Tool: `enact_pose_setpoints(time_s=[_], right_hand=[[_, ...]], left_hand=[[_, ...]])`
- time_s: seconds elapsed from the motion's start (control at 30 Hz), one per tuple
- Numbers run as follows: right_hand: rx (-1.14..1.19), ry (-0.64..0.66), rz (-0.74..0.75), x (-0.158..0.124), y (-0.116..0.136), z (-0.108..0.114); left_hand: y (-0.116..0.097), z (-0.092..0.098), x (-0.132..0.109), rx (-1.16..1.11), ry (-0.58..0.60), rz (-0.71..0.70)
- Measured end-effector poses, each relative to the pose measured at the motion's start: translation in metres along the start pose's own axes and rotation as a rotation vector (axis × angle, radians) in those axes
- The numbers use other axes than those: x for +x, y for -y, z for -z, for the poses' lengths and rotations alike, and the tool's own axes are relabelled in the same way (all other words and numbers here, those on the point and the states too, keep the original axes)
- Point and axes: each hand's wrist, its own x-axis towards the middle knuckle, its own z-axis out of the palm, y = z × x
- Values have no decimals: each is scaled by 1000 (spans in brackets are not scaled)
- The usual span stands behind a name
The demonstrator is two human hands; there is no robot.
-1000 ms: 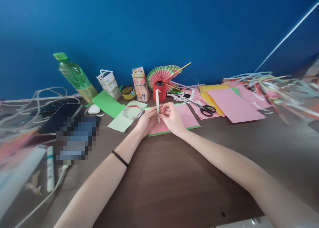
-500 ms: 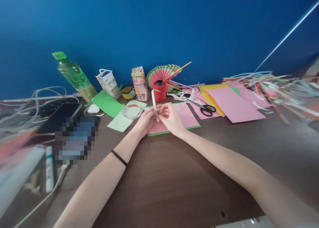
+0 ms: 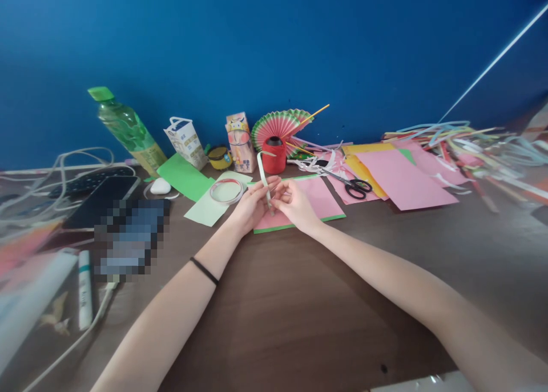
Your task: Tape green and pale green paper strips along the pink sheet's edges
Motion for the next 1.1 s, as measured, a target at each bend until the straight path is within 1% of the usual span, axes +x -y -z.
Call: enact_pose_setpoints(time_s=[0.4,0.6,0.77,1.1], right_hand=[[-34,-33,-37,1,5,-1],[-56,-15,-59,1,4,0],[-107,-34,-84,1,5,-1],[-125,-48,-88,1,4,-2]], left_hand=[[2,5,0,-18,41,-11],[1,2,1,-34,12,-11],[0,0,1,-58,-27,2],[1,0,0,-72,-10,-1]])
